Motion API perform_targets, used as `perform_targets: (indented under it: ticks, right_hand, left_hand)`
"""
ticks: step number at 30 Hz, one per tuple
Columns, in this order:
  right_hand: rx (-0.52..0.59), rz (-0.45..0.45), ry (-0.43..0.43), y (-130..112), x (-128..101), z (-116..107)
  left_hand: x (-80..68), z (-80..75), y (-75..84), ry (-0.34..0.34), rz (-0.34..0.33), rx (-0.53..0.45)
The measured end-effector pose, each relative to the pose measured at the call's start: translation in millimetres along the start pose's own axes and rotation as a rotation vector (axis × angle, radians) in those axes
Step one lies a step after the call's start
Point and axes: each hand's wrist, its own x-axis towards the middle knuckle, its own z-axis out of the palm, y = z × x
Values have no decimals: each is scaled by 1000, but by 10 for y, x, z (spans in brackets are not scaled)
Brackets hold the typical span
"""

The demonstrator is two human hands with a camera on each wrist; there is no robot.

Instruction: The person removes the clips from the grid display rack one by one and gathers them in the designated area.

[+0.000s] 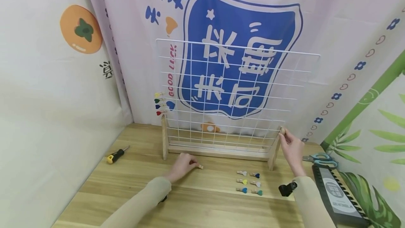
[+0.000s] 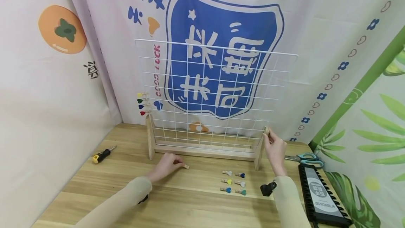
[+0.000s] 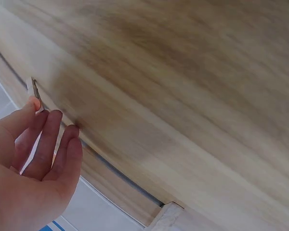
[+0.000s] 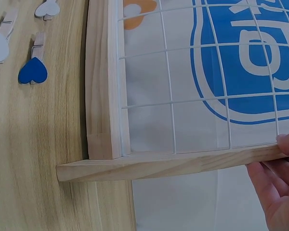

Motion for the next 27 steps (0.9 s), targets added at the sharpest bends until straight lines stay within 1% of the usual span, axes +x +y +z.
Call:
perform_targets:
  ticks: [4,8,11,15,18,20,22,24,27]
  right_hand:
    - [-3,-9,6,3,6,-2]
    - [-17,-17,12,14,9,2]
    - [-21,-13,11,17,5,5]
    - [-20,-12,10,8,1,6]
    - [-11,-8,7,6,-2,7]
    - [-4,-2,4,8,-3,15]
    - [-4,4,0,5,-7,17]
    - [-8,6,3,3,-9,17]
    - [-13,8,7,-6,-12,12]
  left_hand:
    - [-13,5,0,-17,-5,16]
    - [-21,9,0,-17,14,38]
    - [-22,12,0,-23,10,39]
    - [-25,1,-21,-30,4,9]
    - [-35,-39,-57,-14,6,-30]
    - [-48,-104,-91,9,0,-57]
    - [-52,-198,-122,46,-16,-80]
    - [-49,-329,-142,84,-42,-111]
    - [-42,-579,-160,164,-81,-139]
